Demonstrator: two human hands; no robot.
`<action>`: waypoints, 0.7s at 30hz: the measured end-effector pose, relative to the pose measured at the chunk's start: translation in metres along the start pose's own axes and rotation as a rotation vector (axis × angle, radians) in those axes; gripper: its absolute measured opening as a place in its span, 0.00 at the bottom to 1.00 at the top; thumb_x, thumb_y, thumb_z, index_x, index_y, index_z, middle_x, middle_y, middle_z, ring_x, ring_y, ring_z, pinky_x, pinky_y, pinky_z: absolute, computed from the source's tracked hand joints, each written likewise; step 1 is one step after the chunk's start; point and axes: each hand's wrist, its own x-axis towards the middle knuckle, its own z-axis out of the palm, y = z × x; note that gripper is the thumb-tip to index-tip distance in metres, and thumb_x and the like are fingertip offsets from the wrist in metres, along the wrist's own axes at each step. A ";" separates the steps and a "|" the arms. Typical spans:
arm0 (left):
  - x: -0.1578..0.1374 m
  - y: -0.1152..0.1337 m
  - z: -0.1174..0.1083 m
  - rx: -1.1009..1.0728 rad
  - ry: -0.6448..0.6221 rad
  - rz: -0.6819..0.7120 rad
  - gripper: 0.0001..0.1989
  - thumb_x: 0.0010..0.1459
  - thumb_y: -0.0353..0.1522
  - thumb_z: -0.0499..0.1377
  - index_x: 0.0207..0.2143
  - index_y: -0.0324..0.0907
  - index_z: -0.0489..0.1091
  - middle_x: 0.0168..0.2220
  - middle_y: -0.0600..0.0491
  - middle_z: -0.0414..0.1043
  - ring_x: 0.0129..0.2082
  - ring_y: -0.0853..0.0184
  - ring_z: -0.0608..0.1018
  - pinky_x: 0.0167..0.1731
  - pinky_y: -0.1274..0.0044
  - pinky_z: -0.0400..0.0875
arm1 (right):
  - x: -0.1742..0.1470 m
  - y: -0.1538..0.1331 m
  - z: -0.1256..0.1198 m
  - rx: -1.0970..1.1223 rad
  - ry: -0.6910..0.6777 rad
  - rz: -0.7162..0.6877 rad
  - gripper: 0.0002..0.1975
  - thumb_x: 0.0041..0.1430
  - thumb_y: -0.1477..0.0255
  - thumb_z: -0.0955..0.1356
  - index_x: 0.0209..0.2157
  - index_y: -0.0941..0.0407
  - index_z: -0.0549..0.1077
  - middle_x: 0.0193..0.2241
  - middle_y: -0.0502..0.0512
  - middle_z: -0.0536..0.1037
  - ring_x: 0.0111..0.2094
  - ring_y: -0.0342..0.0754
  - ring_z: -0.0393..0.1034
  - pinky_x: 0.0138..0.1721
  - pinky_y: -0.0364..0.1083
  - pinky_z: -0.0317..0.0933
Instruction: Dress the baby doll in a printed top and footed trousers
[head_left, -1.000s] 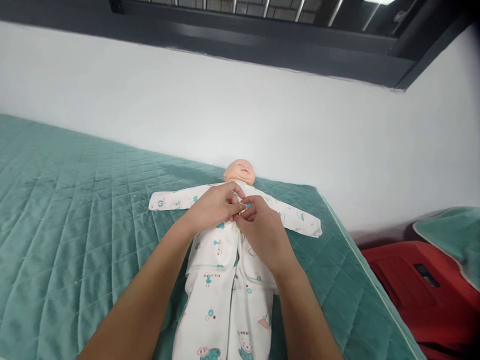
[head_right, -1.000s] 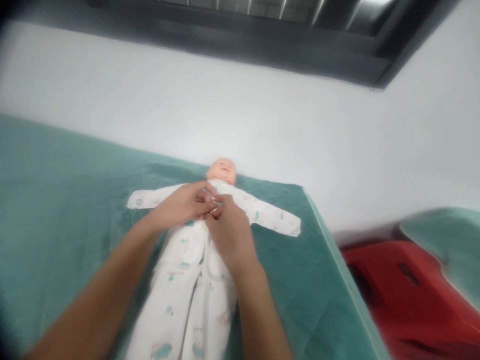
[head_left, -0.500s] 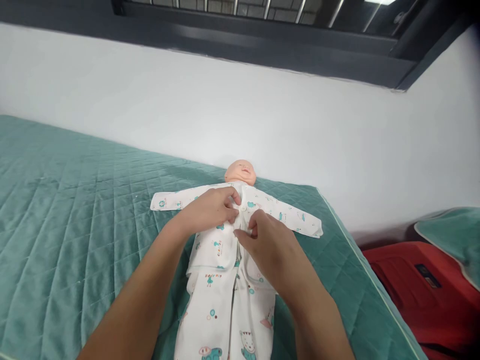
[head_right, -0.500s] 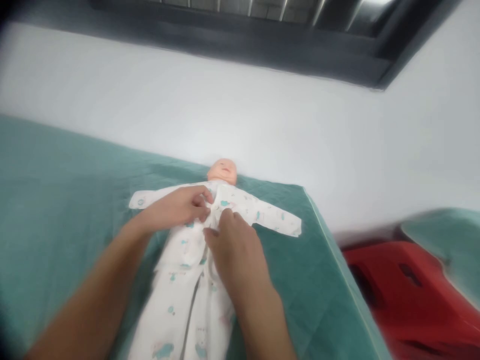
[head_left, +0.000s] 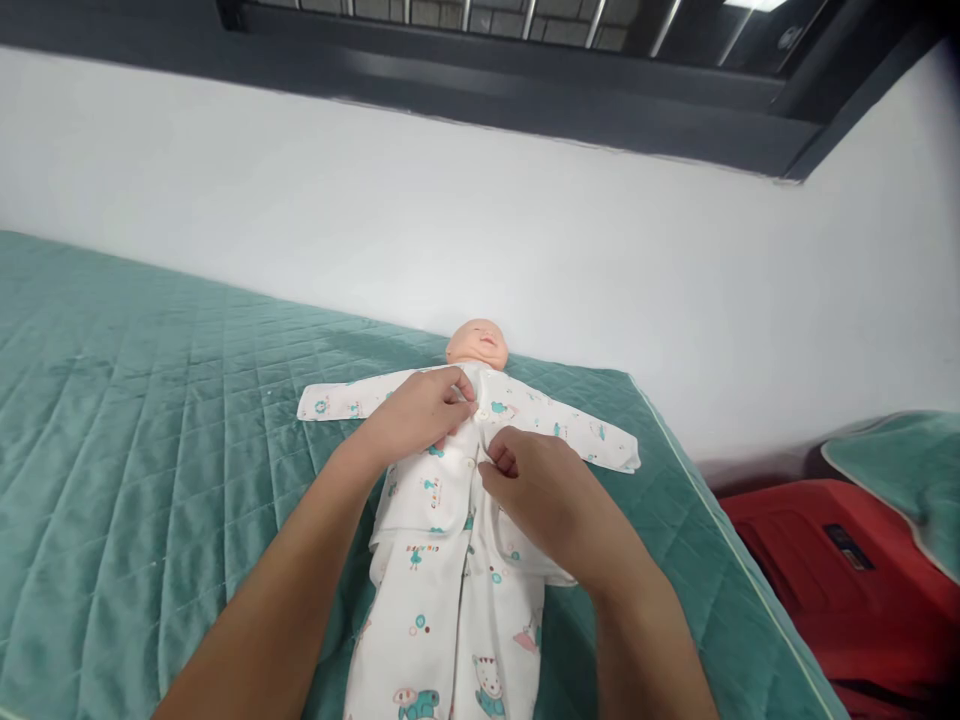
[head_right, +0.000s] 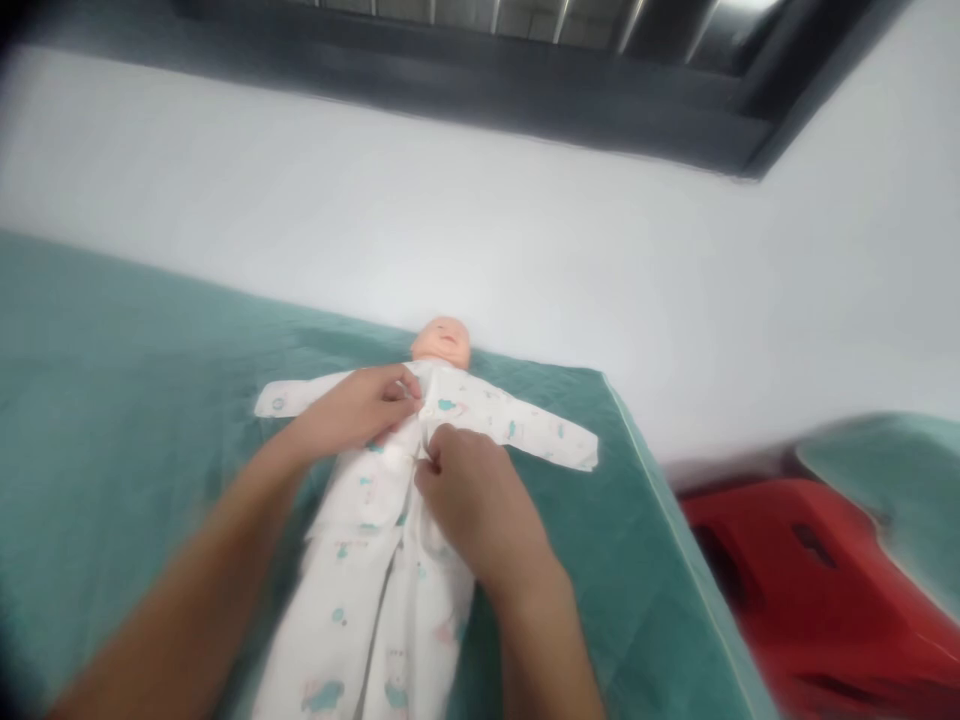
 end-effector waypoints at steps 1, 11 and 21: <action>0.000 0.000 0.000 -0.003 0.002 0.000 0.04 0.56 0.33 0.53 0.33 0.43 0.67 0.17 0.60 0.66 0.15 0.72 0.68 0.18 0.80 0.58 | 0.001 0.004 -0.001 0.055 -0.011 -0.004 0.12 0.57 0.73 0.62 0.21 0.54 0.56 0.20 0.48 0.64 0.22 0.42 0.52 0.23 0.45 0.41; 0.002 0.000 0.001 -0.019 0.001 -0.018 0.06 0.56 0.34 0.55 0.36 0.44 0.66 0.16 0.61 0.66 0.14 0.73 0.66 0.17 0.81 0.57 | 0.010 0.023 -0.004 0.421 -0.136 -0.047 0.09 0.59 0.67 0.64 0.26 0.54 0.70 0.21 0.46 0.71 0.23 0.43 0.65 0.24 0.43 0.52; -0.004 0.000 -0.007 0.022 -0.103 0.022 0.07 0.56 0.36 0.55 0.33 0.43 0.70 0.19 0.59 0.68 0.19 0.72 0.67 0.21 0.80 0.59 | 0.009 0.027 -0.003 0.565 -0.209 -0.023 0.10 0.59 0.66 0.64 0.26 0.55 0.71 0.22 0.49 0.75 0.25 0.45 0.69 0.28 0.43 0.59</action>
